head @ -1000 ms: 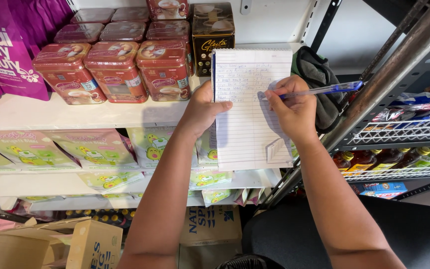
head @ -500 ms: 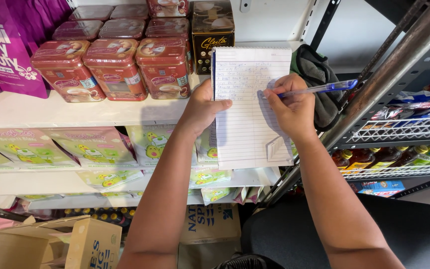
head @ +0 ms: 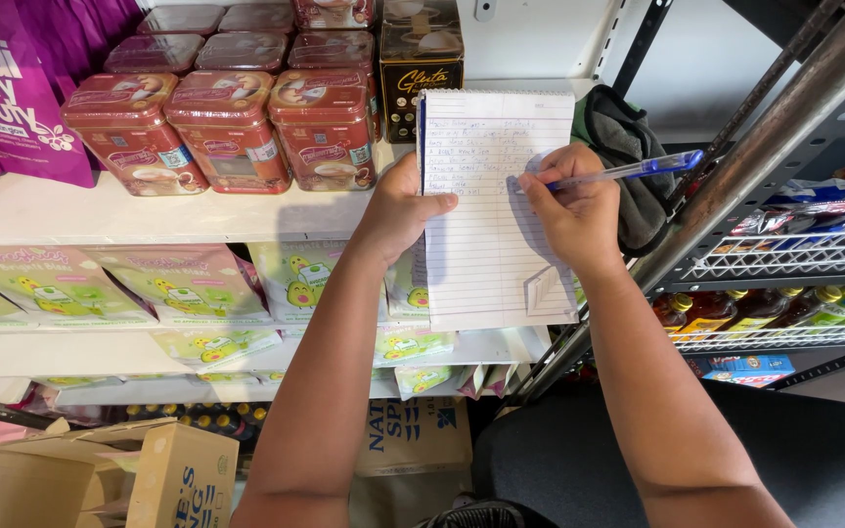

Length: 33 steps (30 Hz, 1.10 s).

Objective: The person writes on a notepad, then places it on a shelf. They then take packets of avocado milk from a cardboard box and place them on the shelf, arranging them neatly.

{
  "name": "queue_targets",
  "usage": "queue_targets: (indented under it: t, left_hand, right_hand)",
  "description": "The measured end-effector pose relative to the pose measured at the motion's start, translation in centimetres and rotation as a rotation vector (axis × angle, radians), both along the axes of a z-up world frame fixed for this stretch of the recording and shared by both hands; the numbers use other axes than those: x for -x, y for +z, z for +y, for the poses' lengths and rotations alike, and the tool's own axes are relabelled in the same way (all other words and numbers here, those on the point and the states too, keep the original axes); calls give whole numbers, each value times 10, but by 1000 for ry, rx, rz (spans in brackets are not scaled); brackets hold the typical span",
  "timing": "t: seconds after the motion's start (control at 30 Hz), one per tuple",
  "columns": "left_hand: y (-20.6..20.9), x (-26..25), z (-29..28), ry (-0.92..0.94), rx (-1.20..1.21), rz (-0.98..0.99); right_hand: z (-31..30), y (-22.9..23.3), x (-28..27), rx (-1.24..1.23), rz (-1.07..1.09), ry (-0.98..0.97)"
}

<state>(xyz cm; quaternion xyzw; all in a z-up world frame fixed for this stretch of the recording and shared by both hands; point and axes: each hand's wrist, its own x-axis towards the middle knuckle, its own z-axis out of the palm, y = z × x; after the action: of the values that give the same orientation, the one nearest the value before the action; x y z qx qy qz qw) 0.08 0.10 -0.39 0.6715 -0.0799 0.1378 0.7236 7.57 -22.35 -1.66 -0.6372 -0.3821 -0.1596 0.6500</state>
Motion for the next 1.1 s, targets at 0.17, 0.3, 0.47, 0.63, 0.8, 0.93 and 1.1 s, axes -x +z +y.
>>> queue_targets:
  t: [0.17,0.3,0.47,0.63,0.8,0.93,1.1]
  left_hand:
    - [-4,-3,0,-11,29,-7]
    - [-1,-1,0,9,4,15]
    - [-3,-2,0,3,24,-12]
    - [-7,-4,-2,19,28,-38]
    - [-6,-11,-1,48,48,-33]
    - [-3,-8,-3,42,53,-47]
    - [-7,-11,-3,48,38,-68]
  right_hand:
    - [0,1,1,-31,5,1]
    - [3,3,4,-65,45,14]
    - [-1,-1,-1,-68,32,59]
    - [-8,11,9,-147,162,164]
    - [-3,50,60,307,432,-177]
    - [-12,15,49,452,67,-336]
    - [-25,-20,44,247,185,-225]
